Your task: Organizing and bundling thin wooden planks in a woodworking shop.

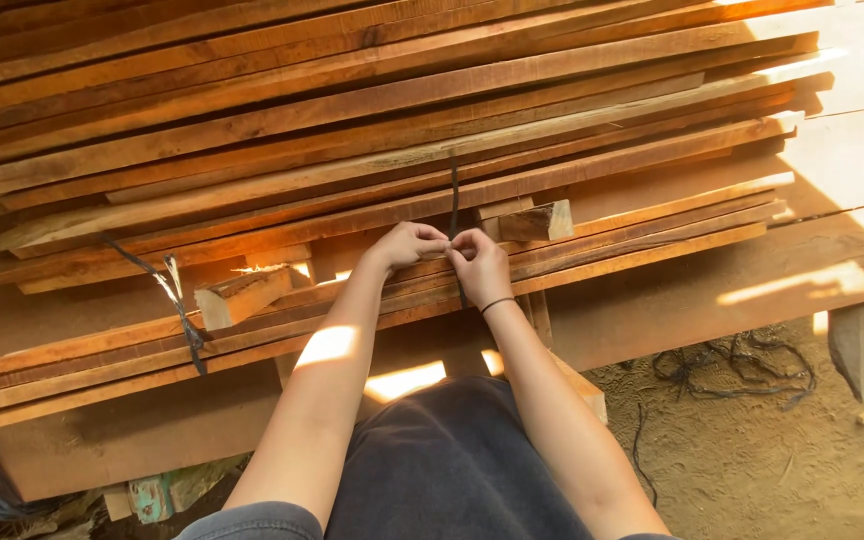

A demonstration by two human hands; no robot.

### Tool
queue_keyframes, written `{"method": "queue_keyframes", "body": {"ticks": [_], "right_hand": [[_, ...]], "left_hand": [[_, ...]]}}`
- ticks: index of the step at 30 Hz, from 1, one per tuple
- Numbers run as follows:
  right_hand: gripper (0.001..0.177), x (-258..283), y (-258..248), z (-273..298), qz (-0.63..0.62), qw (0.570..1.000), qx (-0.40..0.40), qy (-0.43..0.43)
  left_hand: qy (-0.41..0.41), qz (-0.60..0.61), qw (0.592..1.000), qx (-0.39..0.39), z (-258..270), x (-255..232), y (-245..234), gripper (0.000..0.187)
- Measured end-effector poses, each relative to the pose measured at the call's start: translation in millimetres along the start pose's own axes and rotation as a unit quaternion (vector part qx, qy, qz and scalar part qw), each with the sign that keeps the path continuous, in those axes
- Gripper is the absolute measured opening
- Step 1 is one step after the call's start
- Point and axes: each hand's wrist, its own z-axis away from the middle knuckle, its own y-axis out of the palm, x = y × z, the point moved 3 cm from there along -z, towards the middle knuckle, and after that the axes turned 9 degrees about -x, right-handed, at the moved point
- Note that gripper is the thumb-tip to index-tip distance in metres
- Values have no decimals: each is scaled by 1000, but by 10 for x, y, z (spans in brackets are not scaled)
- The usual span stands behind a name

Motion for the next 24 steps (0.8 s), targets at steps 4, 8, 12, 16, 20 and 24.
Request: {"method": "queue_keyframes", "body": {"ticks": [4, 8, 12, 16, 20, 24], "right_hand": [[21, 80, -20, 12, 22, 976, -77, -203], [27, -1, 46, -80, 163, 956, -38, -240], [21, -155, 166, -105, 207, 957, 2, -204], [16, -214, 194, -120, 192, 965, 14, -181], [14, -338, 190, -166, 130, 986, 46, -99], [18, -350, 124, -218, 49, 990, 126, -38]], "left_hand": [[16, -40, 999, -4, -100, 91, 31, 19], [23, 8, 1000, 9, 76, -110, 31, 19], [35, 8, 999, 21, 12, 18, 15, 20], [29, 9, 999, 21, 24, -3, 13, 22], [5, 67, 997, 36, -1, 6, 40, 26], [-23, 102, 993, 58, 60, -82, 12, 28]]}}
